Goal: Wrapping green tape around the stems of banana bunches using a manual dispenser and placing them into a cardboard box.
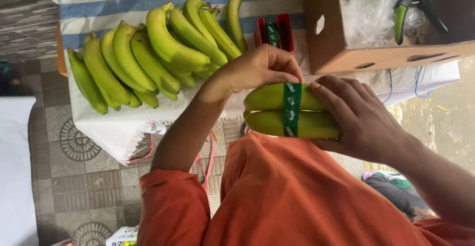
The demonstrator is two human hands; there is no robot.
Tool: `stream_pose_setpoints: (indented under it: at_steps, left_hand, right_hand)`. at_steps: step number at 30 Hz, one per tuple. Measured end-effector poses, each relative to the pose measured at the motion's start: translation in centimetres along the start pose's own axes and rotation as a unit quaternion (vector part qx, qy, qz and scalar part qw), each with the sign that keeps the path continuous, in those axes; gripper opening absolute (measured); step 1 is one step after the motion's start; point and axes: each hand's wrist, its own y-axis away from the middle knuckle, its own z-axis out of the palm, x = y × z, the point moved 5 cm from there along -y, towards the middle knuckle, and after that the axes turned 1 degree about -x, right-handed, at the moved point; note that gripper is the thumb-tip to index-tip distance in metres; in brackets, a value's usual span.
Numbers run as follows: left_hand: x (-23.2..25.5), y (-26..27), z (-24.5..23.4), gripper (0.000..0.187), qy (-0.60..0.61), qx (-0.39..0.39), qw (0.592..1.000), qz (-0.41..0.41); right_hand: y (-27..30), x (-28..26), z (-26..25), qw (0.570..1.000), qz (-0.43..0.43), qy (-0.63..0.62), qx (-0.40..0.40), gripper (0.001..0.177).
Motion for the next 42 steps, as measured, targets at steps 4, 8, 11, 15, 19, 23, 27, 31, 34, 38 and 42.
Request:
stream_pose_setpoints:
  at_steps: [4,8,11,15,19,23,27,31,34,38,42]
  left_hand:
    - [-2.9,0.8,-1.4,0.031,0.117,-0.070,0.991,0.014]
    - [-7.2,0.8,-2.3,0.033,0.286,0.006,0.957,0.048]
    - [-7.2,1.7,-1.4,0.030,0.213,0.081,0.971,0.077]
    - [-6.7,3.1,0.1,0.026,0.077,0.215,0.964,0.137]
    - [-5.1,3.2,2.1,0.058,0.052,0.249,0.947,0.196]
    - [-3.9,2.8,3.6,0.065,-0.192,0.322,0.900,0.223]
    - [-1.9,1.5,5.5,0.062,-0.328,0.330,0.852,0.239]
    - [-3.6,-0.2,5.8,0.053,-0.330,0.312,0.866,0.209]
    - [-3.7,-1.2,5.5,0.047,-0.327,0.323,0.855,0.238]
    - [-4.0,-1.7,4.9,0.037,-0.311,0.367,0.857,0.185]
    - [-5.0,-2.2,4.4,0.035,-0.302,0.413,0.845,0.153]
  right_hand:
    - [-0.3,0.7,1.0,0.997,0.029,-0.062,0.045,0.100]
    - [-1.0,1.1,2.1,0.989,0.050,-0.115,0.084,0.089]
    - [-1.7,1.8,3.4,0.970,0.102,-0.189,0.113,0.084]
    - [-2.2,3.4,6.0,0.868,0.165,-0.430,0.189,0.078]
    - [-3.5,4.0,8.1,0.661,0.215,-0.676,0.247,0.071]
    - [-4.9,5.0,8.4,0.564,0.246,-0.731,0.296,0.067]
    - [-5.1,8.6,8.8,0.545,0.230,-0.747,0.304,0.064]
    - [-3.6,14.7,7.0,0.486,0.291,-0.760,0.319,0.057]
    - [-4.9,20.6,1.6,0.519,0.256,-0.754,0.311,0.061]
    - [-3.0,32.0,0.3,0.544,0.394,-0.677,0.301,0.075]
    - [-2.0,41.0,0.0,0.523,0.567,-0.545,0.328,0.060]
